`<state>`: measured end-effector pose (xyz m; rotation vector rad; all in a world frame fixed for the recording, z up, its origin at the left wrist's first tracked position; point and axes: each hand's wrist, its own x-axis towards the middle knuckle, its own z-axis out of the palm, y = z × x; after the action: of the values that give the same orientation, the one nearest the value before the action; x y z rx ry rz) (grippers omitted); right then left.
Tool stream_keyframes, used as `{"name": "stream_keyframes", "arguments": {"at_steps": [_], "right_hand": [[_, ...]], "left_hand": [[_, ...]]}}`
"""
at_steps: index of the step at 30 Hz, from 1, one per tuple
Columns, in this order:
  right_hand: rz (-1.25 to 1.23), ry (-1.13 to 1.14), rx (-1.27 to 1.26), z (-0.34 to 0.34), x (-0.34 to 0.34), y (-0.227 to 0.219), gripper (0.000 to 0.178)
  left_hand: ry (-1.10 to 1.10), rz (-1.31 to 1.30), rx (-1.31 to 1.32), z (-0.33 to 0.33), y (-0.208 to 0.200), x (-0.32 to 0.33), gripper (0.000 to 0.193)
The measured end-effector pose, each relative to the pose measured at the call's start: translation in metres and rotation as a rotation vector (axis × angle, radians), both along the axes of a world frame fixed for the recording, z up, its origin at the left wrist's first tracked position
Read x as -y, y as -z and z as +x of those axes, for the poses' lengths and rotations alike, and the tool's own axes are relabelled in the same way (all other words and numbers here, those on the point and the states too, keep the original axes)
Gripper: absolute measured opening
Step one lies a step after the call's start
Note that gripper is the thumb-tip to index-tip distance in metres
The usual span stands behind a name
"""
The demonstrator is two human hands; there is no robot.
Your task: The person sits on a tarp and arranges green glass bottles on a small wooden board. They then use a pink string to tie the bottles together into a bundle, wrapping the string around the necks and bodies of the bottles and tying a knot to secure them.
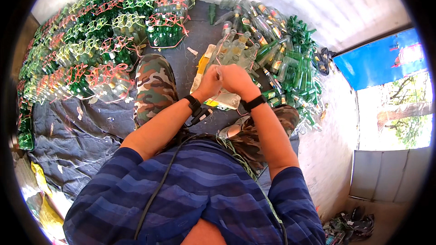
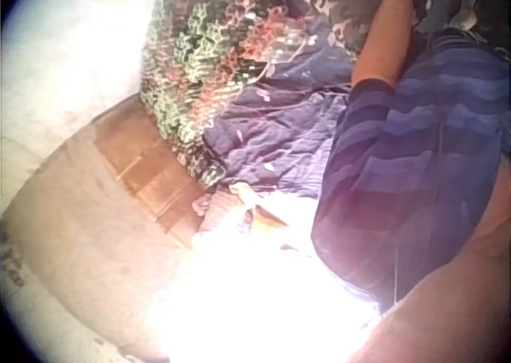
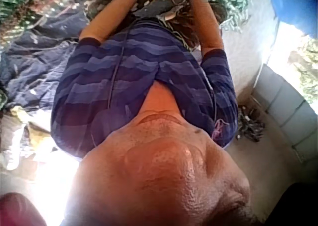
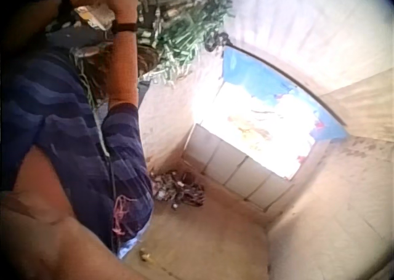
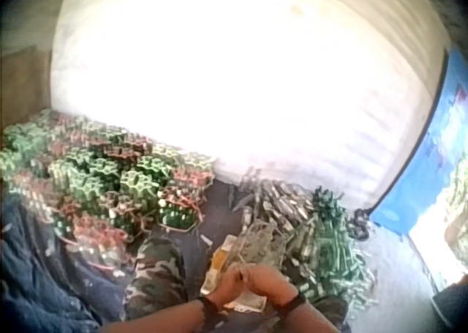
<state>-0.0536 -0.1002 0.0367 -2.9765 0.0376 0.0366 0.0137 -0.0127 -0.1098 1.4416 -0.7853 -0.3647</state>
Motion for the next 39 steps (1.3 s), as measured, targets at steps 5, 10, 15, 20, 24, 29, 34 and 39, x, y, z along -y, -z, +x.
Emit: {"name": "stream_keyframes", "arguments": {"at_steps": [5, 10, 15, 20, 24, 29, 34, 39], "right_hand": [[-0.244, -0.149, -0.042, 0.027, 0.018, -0.018, 0.011], [-0.088, -0.065, 0.027, 0.040, 0.036, -0.020, 0.021], [0.003, 0.086, 0.092, 0.023, 0.055, -0.009, 0.024], [-0.003, 0.359, 0.197, -0.007, 0.036, 0.005, 0.021], [0.137, 0.553, 0.435, -0.043, 0.007, 0.035, 0.020], [0.856, 0.887, 0.590, -0.070, -0.003, 0.096, 0.019], [1.437, 1.014, 0.511, -0.064, 0.000, 0.099, 0.015], [1.518, 1.022, 0.548, -0.068, -0.008, 0.093, 0.012]], "left_hand": [[0.075, 0.117, -0.182, 0.000, -0.019, -0.003, 0.032], [0.148, -0.009, -0.400, -0.006, -0.039, -0.005, 0.041], [0.098, -0.111, -0.432, -0.011, -0.039, -0.001, 0.043], [0.133, -0.051, -0.288, -0.008, -0.045, -0.009, 0.039], [0.169, -0.073, -0.236, -0.008, -0.048, -0.007, 0.035], [0.178, 0.160, -0.020, -0.008, -0.062, -0.007, 0.037], [-0.067, 0.531, 0.655, -0.013, -0.099, -0.028, 0.042], [-0.152, 0.364, 1.065, -0.010, -0.106, -0.020, 0.030]]}}
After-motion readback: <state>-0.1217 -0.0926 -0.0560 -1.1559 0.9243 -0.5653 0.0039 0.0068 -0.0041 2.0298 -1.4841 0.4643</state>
